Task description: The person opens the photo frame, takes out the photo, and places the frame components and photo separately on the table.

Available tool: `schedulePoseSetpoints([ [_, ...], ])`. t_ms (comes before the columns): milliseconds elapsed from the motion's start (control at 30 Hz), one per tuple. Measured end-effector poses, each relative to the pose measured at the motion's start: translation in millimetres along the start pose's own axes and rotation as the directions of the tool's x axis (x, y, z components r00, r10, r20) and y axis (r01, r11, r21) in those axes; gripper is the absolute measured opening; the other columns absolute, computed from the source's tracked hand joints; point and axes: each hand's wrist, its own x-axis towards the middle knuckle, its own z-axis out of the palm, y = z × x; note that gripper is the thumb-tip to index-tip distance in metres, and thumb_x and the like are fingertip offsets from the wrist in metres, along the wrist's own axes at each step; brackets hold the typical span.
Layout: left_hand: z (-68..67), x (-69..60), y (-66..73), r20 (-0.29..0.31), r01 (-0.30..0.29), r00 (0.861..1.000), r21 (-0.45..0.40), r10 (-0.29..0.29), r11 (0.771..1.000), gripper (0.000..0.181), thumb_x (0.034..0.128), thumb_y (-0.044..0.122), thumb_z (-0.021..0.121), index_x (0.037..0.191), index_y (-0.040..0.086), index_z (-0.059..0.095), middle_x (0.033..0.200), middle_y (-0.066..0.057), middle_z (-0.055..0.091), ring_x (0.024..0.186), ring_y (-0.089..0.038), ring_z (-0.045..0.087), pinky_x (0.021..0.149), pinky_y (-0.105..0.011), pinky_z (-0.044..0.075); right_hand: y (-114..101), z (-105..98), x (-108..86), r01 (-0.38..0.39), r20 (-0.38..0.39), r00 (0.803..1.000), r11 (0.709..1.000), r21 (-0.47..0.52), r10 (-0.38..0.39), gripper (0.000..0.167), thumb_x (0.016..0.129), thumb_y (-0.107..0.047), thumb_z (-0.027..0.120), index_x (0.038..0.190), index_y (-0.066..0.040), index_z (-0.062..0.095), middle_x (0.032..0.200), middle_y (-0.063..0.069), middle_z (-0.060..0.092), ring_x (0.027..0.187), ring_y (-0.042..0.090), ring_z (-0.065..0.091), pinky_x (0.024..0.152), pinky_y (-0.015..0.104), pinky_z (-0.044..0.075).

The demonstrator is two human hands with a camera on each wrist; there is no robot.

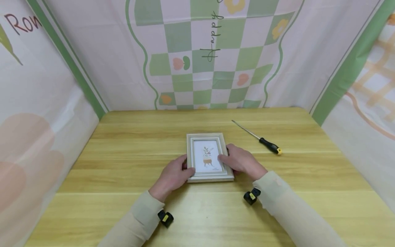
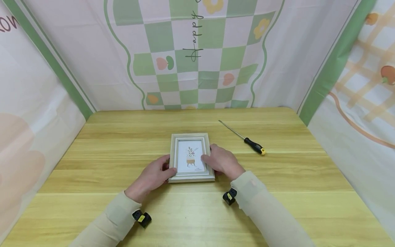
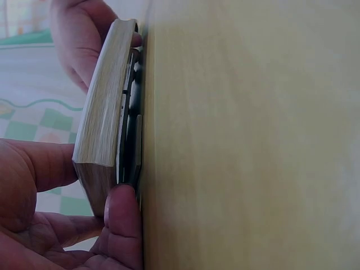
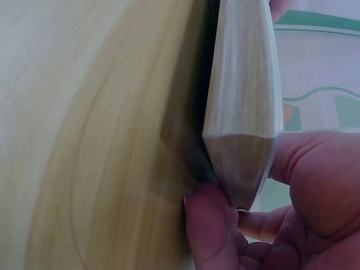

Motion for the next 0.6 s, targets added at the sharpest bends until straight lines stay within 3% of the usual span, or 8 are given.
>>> schedulePoseSetpoints([
  [433, -0.1, 0.6, -0.9, 0.001, 0.019, 1.0, -0.023, -0.019, 1.0, 0.045, 0.0956, 0.022, 0.067, 0.138, 0.008, 0.062, 0.1, -0.005, 0.068, 0.08, -0.017, 0.061, 0.071, -0.031, 0.052, 2.8, -0.5, -0.2, 0.039, -0.021, 0.999, 0.999, -0.008, -0.039, 0.069, 0.106, -0.044, 0.053, 0.15, 0.008, 0.042, 0.14, 0.027, 0.059, 0.112, 0.033, 0.06, 0.102, 0.053, 0.05],
  [533, 0.0, 0.7, -1.4, 0.002, 0.019, 1.0, -0.036, -0.019, 0.999, 0.046, 0.0954, 0.021, 0.068, 0.139, 0.007, 0.062, 0.1, -0.006, 0.067, 0.08, -0.016, 0.061, 0.07, -0.03, 0.052, 3.1, -0.1, -0.9, 0.034, -0.026, 0.999, 0.999, -0.001, -0.034, 0.067, 0.106, -0.044, 0.053, 0.147, 0.008, 0.044, 0.136, 0.027, 0.061, 0.109, 0.032, 0.061, 0.098, 0.051, 0.052],
  [600, 0.3, 0.8, -1.8, 0.003, 0.023, 1.0, -0.051, -0.023, 0.998, 0.047, 0.0955, 0.021, 0.068, 0.14, 0.007, 0.061, 0.1, -0.006, 0.067, 0.078, -0.016, 0.061, 0.069, -0.03, 0.052, 3.0, 0.1, -1.0, 0.026, -0.029, 0.999, 1.0, 0.007, -0.026, 0.064, 0.105, -0.044, 0.054, 0.143, 0.008, 0.048, 0.126, 0.023, 0.065, 0.101, 0.03, 0.062, 0.088, 0.044, 0.053],
])
